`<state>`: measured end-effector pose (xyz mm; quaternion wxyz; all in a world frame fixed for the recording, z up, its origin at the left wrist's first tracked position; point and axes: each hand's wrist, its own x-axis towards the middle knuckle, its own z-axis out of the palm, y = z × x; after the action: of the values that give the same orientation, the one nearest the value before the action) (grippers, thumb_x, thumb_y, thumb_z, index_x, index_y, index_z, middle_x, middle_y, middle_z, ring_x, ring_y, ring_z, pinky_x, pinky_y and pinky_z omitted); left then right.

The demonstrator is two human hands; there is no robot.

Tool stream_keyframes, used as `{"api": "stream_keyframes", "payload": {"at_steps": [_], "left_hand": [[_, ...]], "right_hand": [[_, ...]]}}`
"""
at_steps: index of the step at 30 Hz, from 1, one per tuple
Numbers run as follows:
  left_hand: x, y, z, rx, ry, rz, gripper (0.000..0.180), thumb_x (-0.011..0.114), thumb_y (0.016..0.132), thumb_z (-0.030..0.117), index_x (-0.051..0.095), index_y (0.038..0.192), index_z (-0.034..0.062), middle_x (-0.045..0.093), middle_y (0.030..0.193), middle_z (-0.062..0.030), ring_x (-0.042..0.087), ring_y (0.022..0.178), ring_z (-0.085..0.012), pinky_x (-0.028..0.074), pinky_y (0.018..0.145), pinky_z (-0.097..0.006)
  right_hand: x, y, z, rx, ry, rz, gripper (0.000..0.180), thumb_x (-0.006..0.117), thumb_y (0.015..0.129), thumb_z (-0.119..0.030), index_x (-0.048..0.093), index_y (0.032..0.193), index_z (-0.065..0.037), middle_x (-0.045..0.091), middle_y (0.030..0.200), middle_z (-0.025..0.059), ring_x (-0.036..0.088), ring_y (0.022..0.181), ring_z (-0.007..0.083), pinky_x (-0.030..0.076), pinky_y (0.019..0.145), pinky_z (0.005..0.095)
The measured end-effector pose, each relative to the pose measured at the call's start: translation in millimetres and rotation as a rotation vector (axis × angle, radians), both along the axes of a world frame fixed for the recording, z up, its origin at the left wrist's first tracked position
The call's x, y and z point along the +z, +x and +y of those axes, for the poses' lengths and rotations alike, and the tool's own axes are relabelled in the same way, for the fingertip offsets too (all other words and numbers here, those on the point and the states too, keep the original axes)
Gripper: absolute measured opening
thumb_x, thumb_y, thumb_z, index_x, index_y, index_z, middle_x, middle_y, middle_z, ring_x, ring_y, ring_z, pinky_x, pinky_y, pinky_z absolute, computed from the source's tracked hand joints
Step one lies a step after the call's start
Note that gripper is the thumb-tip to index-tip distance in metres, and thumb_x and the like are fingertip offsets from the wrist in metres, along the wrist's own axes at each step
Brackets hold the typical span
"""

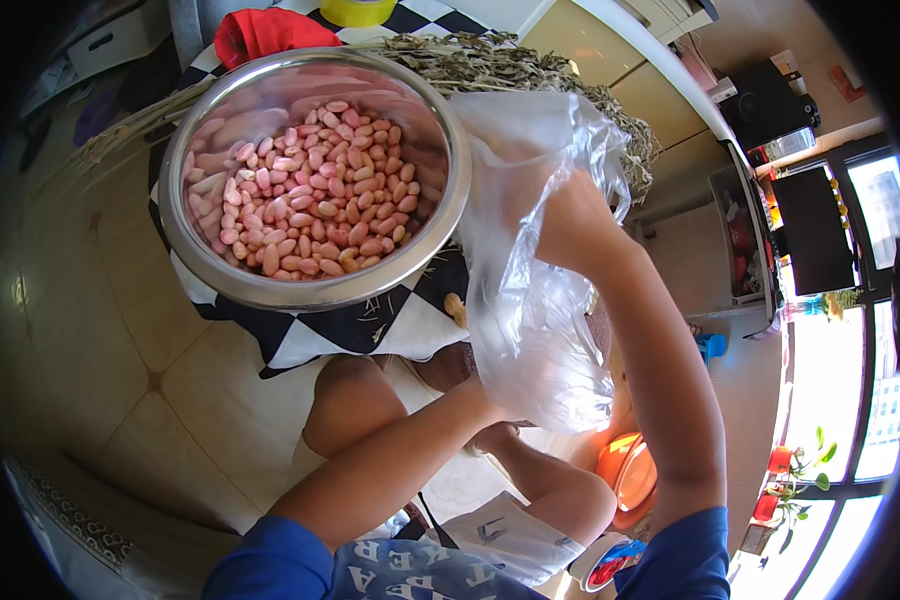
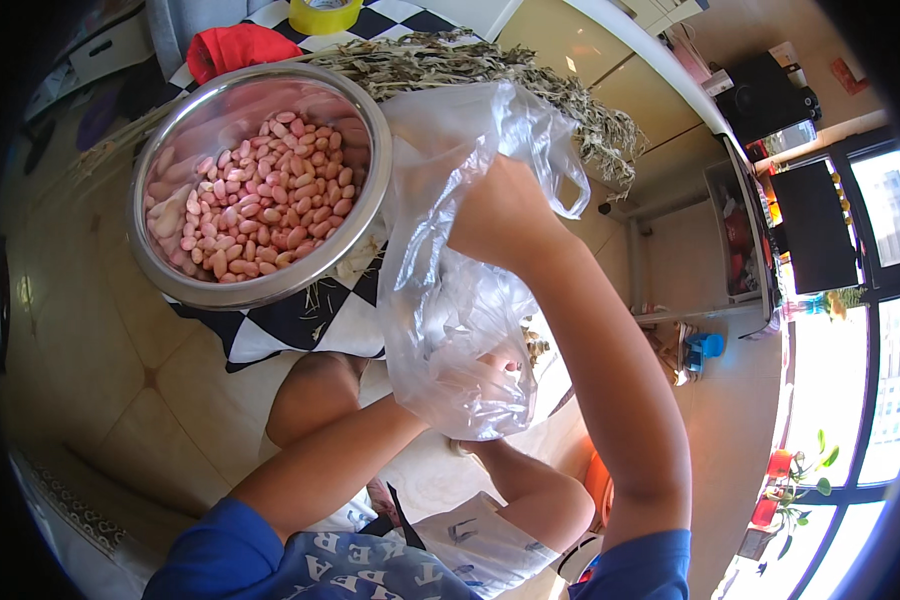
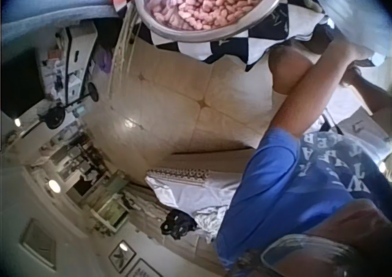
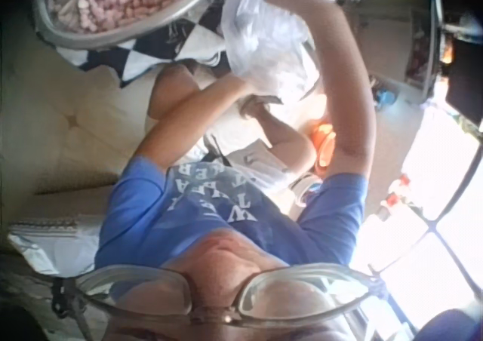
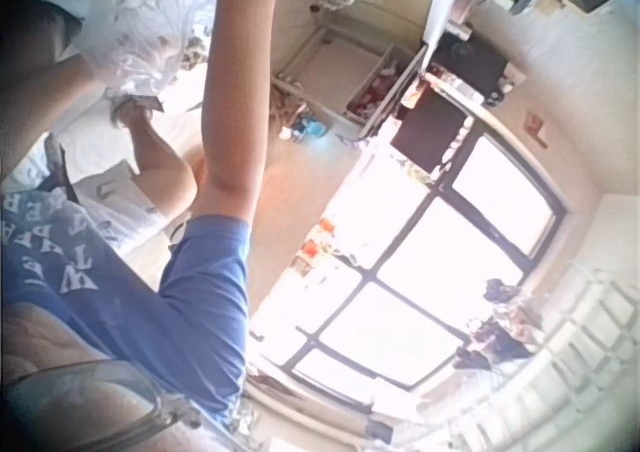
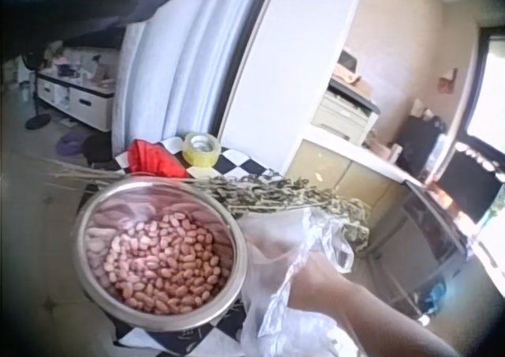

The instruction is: The person shells peanuts by hand, removing the nuts from their shells and placing the nuts on a white paper while discarding the shells.

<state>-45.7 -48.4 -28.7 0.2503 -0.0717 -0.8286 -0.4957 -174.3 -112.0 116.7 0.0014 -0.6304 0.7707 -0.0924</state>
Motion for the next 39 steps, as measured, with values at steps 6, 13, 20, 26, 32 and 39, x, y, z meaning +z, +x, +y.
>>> {"api": "stream_keyframes", "payload": {"at_steps": [6,13,20,26,32,39], "left_hand": [[68,28,-35,-0.036,-0.212,-0.307,0.042,0.059,0.086,0.033,0.061,0.120,0.0071,0.063,0.115,-0.0128,0.058,0.109,-0.0270,0.042,0.099,-0.039],[48,19,-44,-0.198,0.142,-0.109,0.035,0.059,0.088,0.025,0.061,0.117,0.0048,0.065,0.111,-0.0126,0.060,0.107,-0.0255,0.044,0.097,-0.039],[-11,-2,-2,-0.279,0.811,-0.244,0.033,0.040,0.103,0.021,0.051,0.126,0.0004,0.058,0.121,-0.0099,0.056,0.109,-0.0187,0.045,0.097,-0.035],[27,3,-11,0.159,0.430,0.096,0.059,0.056,0.088,0.010,0.036,0.143,0.0081,0.049,0.136,-0.0078,0.046,0.126,-0.0214,0.033,0.109,-0.031],[-26,-2,-3,0.009,-0.074,-0.309,0.030,0.058,0.091,0.021,0.049,0.116,0.0067,0.057,0.106,-0.0104,0.056,0.097,-0.0237,0.044,0.085,-0.035],[19,17,5,-0.122,0.570,-0.181,0.026,0.063,0.093,0.027,0.056,0.085,0.0039,0.050,0.067,0.0026,0.044,0.061,-0.0061,0.037,0.056,-0.022]], "right_hand": [[-9,11,-6,-0.067,0.174,0.237,0.022,0.064,0.077,-0.010,0.066,0.099,-0.008,0.066,0.088,0.0128,0.064,0.078,0.0307,0.052,0.070,0.0394],[-10,5,3,-0.072,0.008,0.005,0.019,0.066,0.071,-0.019,0.070,0.089,-0.014,0.069,0.090,0.0065,0.066,0.084,0.0283,0.053,0.072,0.0373],[-2,5,37,-0.140,-0.303,-0.318,0.018,0.054,0.077,0.000,0.066,0.091,-0.003,0.069,0.087,0.0121,0.067,0.075,0.0241,0.053,0.069,0.0319],[6,34,97,-0.456,-0.487,-0.394,0.021,0.073,0.084,-0.018,0.067,0.096,-0.001,0.068,0.083,0.0023,0.056,0.065,0.0069,0.045,0.057,0.0239],[-9,67,193,-0.583,-0.755,-0.969,0.028,0.056,0.094,-0.020,0.062,0.102,0.006,0.067,0.088,0.0103,0.052,0.066,0.0077,0.043,0.059,0.0226],[-58,90,251,-0.620,-0.811,-1.464,0.033,0.044,0.096,-0.028,0.058,0.091,0.001,0.062,0.084,0.0140,0.053,0.064,0.0163,0.042,0.055,0.0272]]}}
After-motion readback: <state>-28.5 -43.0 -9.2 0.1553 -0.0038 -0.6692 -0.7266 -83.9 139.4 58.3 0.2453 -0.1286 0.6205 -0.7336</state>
